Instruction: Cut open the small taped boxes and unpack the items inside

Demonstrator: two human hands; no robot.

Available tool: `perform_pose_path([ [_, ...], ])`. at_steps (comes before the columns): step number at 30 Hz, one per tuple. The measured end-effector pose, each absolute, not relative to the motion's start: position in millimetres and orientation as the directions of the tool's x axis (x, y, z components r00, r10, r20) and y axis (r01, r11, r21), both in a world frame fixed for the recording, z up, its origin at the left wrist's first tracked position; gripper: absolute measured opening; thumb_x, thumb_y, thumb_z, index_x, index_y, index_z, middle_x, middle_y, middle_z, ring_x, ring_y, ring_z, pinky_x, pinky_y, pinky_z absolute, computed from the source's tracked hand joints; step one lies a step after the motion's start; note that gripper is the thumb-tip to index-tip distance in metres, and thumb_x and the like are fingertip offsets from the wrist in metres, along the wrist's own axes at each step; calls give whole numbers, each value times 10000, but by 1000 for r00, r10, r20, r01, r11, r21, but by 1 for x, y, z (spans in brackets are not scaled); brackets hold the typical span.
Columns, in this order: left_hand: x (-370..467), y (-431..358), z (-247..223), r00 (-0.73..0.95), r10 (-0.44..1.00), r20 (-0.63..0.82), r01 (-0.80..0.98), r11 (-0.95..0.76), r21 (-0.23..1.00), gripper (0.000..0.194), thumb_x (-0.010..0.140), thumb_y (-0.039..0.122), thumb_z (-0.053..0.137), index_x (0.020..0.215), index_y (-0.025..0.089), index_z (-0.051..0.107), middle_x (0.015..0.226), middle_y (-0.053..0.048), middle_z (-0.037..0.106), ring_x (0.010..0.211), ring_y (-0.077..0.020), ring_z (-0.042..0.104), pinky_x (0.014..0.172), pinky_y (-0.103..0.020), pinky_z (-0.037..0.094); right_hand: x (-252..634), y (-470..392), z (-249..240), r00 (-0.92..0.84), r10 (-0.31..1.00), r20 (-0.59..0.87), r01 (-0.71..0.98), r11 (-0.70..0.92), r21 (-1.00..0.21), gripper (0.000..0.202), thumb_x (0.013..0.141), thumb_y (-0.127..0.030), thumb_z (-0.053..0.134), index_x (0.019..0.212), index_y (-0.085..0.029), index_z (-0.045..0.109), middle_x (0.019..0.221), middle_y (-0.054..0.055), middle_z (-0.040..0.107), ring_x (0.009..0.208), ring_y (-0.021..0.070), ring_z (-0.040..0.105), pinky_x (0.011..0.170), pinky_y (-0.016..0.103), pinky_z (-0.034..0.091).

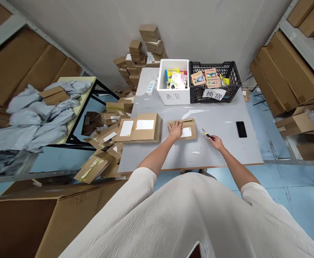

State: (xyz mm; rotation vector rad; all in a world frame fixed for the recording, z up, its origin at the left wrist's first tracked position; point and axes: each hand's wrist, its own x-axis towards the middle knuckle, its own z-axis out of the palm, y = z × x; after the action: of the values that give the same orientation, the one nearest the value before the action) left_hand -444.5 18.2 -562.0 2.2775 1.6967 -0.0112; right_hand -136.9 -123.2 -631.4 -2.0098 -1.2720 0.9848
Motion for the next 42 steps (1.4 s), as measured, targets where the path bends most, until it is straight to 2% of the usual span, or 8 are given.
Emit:
perform_pose_path([
  [5,-444,23,-561,295,940,-173,936,-248,251,487,1109,262,340,1503,291,626,1580,-163,582,1527,-335,454,1275,-603,268,-135,-129,-637,292,913,-284,495,-398,-773,372,882,-533,655,1056,-244,814,1083,82,831,977,280,741,951,424,590],
  [14,-449,6,-559,311,937,-161,929,-264,260,504,1111,281,336,1545,315,588,1611,-147,562,1531,-325,437,1291,-599,241,-114,-128,-673,519,807,-281,532,-563,-633,328,759,-480,754,949,-213,766,994,125,790,996,333,750,879,421,602],
  [20,-454,-2,-557,309,926,-216,940,-262,220,491,1130,314,338,1572,328,553,1665,-132,517,1581,-321,389,1302,-609,232,-108,-128,-702,595,718,-362,518,-687,-510,373,780,-470,769,1050,-221,701,1199,218,724,1185,413,703,1009,568,563],
  [23,-457,-4,-556,316,922,-225,939,-271,211,491,1129,322,355,1578,336,553,1667,-129,519,1575,-331,393,1307,-624,216,-110,-130,-708,605,680,-414,504,-729,-463,411,809,-440,770,1132,-212,659,1324,250,652,1274,437,655,1055,585,538],
  [30,-460,-6,-555,345,910,-232,930,-299,213,428,1126,310,409,1505,344,605,1607,-127,553,1549,-327,422,1311,-608,215,-118,-126,-701,615,714,-334,540,-690,-482,436,876,-451,722,1226,-210,624,1383,249,601,1370,450,552,1153,638,448],
  [34,-464,-8,-555,369,906,-208,917,-318,243,400,1110,301,448,1463,343,633,1578,-124,564,1524,-324,445,1303,-597,233,-127,-112,-679,551,793,-258,562,-582,-588,399,929,-448,633,1250,-211,653,1367,219,618,1353,415,559,1178,617,434],
  [37,-468,-14,-556,397,900,-180,900,-343,271,415,1100,282,451,1468,346,633,1568,-122,571,1506,-314,464,1295,-582,249,-139,-95,-658,447,872,-200,576,-452,-681,377,930,-452,614,1214,-215,686,1323,184,653,1236,354,633,1160,557,479],
  [42,-479,-33,-561,442,889,-120,863,-385,326,422,1113,301,421,1482,319,626,1578,-118,581,1499,-295,476,1293,-539,273,-181,-75,-629,236,947,-217,509,-311,-803,348,928,-445,610,1173,-222,715,1250,124,740,998,250,710,1050,470,575],
])
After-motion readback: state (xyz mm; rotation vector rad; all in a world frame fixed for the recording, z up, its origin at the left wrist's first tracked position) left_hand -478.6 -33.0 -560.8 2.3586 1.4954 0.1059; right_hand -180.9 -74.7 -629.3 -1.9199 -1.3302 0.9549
